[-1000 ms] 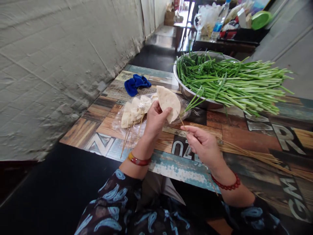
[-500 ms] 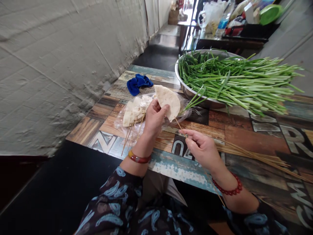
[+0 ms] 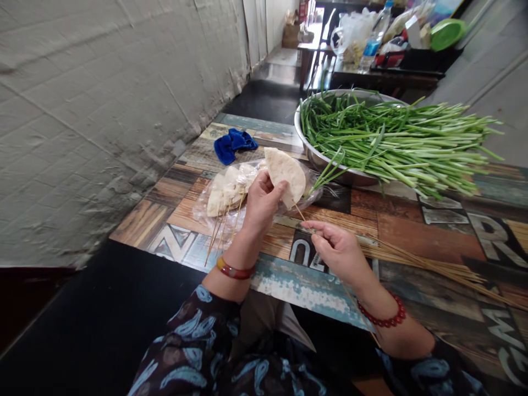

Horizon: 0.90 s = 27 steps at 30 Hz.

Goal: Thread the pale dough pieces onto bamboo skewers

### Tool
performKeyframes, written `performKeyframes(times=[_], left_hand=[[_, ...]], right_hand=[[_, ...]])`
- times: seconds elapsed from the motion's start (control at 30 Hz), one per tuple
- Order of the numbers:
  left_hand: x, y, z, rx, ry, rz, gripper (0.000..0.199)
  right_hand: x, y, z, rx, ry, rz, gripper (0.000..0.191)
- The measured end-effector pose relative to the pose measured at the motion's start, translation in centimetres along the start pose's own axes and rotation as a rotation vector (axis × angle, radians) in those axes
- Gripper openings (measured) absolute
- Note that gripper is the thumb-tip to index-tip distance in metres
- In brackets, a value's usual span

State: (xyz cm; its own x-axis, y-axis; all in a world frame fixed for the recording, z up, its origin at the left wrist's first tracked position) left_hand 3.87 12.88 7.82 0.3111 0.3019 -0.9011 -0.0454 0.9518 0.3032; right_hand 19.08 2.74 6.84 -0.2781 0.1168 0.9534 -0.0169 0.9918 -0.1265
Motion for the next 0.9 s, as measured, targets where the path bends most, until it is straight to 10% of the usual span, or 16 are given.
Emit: performKeyframes(times=[0.9], left_hand=[[0.57, -0.63, 0.83, 0.048, -0.012, -0.075, 0.03]], right_hand=[[-0.55, 0.98, 0.16, -0.069, 0.034, -0.048, 0.034]])
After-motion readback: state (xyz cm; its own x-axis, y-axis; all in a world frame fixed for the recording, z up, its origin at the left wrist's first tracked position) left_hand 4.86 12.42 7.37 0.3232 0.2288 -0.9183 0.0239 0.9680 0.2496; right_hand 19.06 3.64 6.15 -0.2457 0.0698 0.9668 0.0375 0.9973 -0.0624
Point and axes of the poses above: each hand's wrist, its own y-axis towards the middle knuckle, its own z-axis out of the palm, x = y × z, the point moved 5 cm from there along y, towards the middle knuckle, and after that the axes turned 7 degrees about z, right-handed, at the moved point
